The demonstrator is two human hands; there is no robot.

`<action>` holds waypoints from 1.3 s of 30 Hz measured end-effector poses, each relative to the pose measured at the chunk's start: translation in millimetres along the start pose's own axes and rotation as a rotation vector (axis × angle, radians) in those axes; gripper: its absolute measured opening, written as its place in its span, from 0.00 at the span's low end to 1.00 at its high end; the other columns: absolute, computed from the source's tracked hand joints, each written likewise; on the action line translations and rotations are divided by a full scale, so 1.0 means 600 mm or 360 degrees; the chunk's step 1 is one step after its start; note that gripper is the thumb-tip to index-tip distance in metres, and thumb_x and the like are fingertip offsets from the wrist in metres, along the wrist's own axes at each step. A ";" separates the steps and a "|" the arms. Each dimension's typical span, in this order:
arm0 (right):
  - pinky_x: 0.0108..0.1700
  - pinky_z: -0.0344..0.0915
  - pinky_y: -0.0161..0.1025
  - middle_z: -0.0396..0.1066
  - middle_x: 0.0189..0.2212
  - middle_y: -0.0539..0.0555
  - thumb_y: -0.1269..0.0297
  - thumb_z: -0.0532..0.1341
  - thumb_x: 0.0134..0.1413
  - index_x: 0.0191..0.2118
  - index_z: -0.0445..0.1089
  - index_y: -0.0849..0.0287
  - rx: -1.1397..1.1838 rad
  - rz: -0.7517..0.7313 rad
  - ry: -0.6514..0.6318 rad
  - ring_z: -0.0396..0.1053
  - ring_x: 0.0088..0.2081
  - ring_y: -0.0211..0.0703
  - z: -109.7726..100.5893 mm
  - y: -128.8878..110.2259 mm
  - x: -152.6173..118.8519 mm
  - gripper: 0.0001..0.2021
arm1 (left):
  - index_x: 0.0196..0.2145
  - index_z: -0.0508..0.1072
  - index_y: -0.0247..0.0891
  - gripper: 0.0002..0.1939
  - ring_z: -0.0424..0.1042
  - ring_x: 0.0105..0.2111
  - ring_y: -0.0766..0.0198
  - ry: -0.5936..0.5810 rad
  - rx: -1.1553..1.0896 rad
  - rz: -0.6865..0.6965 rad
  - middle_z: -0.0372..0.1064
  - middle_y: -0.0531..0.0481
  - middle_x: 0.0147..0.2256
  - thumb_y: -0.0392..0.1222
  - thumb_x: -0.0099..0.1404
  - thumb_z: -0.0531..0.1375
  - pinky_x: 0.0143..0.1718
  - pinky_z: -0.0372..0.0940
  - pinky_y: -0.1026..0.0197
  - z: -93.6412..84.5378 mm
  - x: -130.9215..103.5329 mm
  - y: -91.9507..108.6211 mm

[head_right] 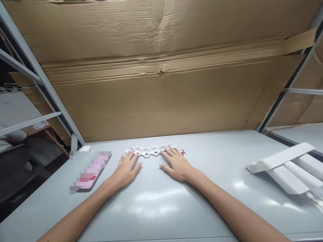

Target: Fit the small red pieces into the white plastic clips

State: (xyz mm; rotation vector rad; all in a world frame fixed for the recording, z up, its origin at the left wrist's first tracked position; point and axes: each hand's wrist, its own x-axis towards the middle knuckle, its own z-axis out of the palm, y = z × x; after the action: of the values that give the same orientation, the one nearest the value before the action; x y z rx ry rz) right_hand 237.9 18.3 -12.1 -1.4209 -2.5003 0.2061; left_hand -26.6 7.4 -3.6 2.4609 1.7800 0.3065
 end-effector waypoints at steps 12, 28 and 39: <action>0.68 0.43 0.59 0.43 0.70 0.59 0.38 0.41 0.63 0.70 0.47 0.59 0.0067 0.0067 -0.0048 0.37 0.70 0.59 -0.010 0.004 -0.002 0.38 | 0.65 0.53 0.33 0.30 0.44 0.68 0.45 0.0080 0.0022 -0.0041 0.47 0.33 0.66 0.52 0.72 0.45 0.64 0.43 0.38 -0.012 0.008 -0.022; 0.65 0.53 0.58 0.56 0.66 0.62 0.40 0.45 0.63 0.65 0.58 0.60 0.0093 -0.0001 0.0060 0.52 0.66 0.62 -0.024 0.039 -0.004 0.35 | 0.64 0.55 0.30 0.29 0.47 0.67 0.46 0.0000 0.0187 -0.0061 0.50 0.32 0.66 0.50 0.72 0.45 0.64 0.46 0.41 -0.017 0.007 -0.020; 0.55 0.63 0.48 0.69 0.55 0.61 0.56 0.45 0.65 0.46 0.74 0.58 0.0095 0.0288 0.0233 0.64 0.57 0.57 -0.051 0.104 0.003 0.22 | 0.63 0.59 0.29 0.28 0.48 0.66 0.44 0.0040 0.0197 -0.0101 0.51 0.32 0.65 0.50 0.71 0.49 0.64 0.47 0.42 -0.014 0.008 -0.018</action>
State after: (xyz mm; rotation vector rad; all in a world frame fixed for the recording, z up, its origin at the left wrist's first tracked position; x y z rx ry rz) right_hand 297.0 51.4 1.8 -1.5779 -2.2324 0.2013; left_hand -37.0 14.9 3.3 2.4859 1.9385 0.2298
